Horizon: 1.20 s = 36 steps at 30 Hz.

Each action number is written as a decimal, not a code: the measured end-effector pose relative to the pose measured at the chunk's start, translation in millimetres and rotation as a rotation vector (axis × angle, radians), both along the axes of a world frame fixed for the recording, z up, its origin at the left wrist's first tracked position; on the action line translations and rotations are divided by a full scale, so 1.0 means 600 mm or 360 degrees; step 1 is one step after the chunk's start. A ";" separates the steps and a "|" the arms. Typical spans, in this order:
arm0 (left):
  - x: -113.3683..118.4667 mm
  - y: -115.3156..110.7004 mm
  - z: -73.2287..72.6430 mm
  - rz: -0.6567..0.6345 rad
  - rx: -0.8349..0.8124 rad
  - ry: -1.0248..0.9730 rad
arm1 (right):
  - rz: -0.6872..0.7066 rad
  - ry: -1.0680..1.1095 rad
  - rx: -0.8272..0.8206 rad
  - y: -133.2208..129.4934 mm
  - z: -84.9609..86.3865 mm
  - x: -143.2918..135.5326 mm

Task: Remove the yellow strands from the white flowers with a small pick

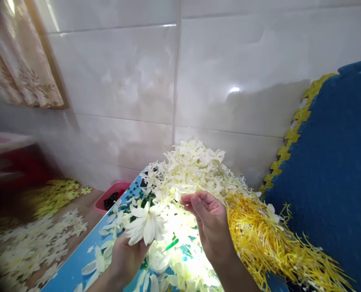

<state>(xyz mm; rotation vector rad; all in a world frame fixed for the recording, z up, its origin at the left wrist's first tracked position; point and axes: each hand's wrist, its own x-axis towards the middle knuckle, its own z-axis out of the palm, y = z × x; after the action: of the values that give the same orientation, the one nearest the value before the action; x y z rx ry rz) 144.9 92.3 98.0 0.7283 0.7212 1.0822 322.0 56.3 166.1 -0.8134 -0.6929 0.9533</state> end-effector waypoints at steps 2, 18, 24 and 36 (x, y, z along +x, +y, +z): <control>-0.002 -0.001 0.003 -0.0018 0.0002 0.0018 | -0.0041 -0.0008 -0.0002 -0.002 0.002 -0.001; -0.021 -0.003 -0.050 0.0215 0.0657 0.0307 | 0.0148 -0.1091 0.0137 -0.028 0.008 -0.034; -0.017 -0.020 -0.036 0.0129 0.0586 0.0319 | 0.0236 -0.1062 0.0193 -0.029 -0.009 -0.062; -0.013 -0.015 -0.006 0.0072 0.0467 0.0214 | 0.0227 -0.1012 0.0228 -0.029 0.000 -0.052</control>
<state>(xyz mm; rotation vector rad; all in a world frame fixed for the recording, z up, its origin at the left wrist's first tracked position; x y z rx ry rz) 137.0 83.4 94.2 1.0477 0.7028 1.2025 290.9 38.8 165.9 -0.9549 -1.3681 0.7552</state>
